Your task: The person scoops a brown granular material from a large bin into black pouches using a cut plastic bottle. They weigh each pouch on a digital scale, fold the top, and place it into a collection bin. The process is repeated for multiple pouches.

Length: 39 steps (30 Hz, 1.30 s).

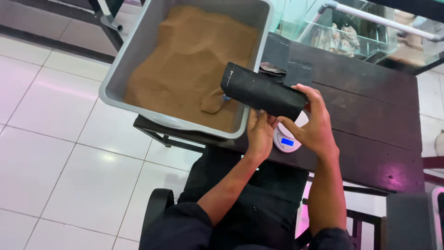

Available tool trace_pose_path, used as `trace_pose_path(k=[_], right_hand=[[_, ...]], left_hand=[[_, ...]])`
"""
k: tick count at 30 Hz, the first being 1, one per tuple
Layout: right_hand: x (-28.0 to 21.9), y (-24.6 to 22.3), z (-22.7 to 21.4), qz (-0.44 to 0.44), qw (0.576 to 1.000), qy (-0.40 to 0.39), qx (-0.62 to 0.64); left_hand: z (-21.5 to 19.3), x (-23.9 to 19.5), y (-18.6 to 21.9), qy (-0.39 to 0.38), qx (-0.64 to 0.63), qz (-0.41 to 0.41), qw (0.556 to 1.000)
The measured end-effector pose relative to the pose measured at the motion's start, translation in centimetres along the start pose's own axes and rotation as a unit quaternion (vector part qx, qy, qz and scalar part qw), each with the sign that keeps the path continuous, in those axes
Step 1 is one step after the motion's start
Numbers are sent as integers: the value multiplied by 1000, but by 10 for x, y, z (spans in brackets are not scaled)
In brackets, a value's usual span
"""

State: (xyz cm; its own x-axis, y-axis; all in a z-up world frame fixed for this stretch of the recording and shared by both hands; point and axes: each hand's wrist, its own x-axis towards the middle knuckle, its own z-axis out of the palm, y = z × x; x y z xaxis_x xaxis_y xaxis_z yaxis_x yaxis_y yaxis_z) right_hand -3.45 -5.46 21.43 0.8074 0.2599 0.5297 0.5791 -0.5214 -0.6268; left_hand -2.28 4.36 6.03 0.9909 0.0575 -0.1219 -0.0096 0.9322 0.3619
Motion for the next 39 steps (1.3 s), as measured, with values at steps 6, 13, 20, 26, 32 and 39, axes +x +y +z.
trace_pose_path(k=[6, 13, 20, 26, 32, 39], right_hand=[[4, -8, 4, -5, 1000, -7, -8], [-14, 24, 11, 27, 998, 2, 54], [-62, 100, 48, 120, 960, 64, 246], [-79, 123, 58, 153, 962, 56, 218], [-99, 146, 50, 179, 962, 66, 196], [-126, 186, 29, 181, 954, 122, 205]], left_hand=[[4, -5, 10, 12, 6, -14, 1000], [9, -9, 11, 22, 19, -7, 1000], [33, -16, 16, 170, 125, -7, 977], [-2, -3, 12, 140, 254, 38, 956], [-31, 20, -5, -19, 331, 64, 941], [-49, 52, -43, -218, 432, 77, 872]])
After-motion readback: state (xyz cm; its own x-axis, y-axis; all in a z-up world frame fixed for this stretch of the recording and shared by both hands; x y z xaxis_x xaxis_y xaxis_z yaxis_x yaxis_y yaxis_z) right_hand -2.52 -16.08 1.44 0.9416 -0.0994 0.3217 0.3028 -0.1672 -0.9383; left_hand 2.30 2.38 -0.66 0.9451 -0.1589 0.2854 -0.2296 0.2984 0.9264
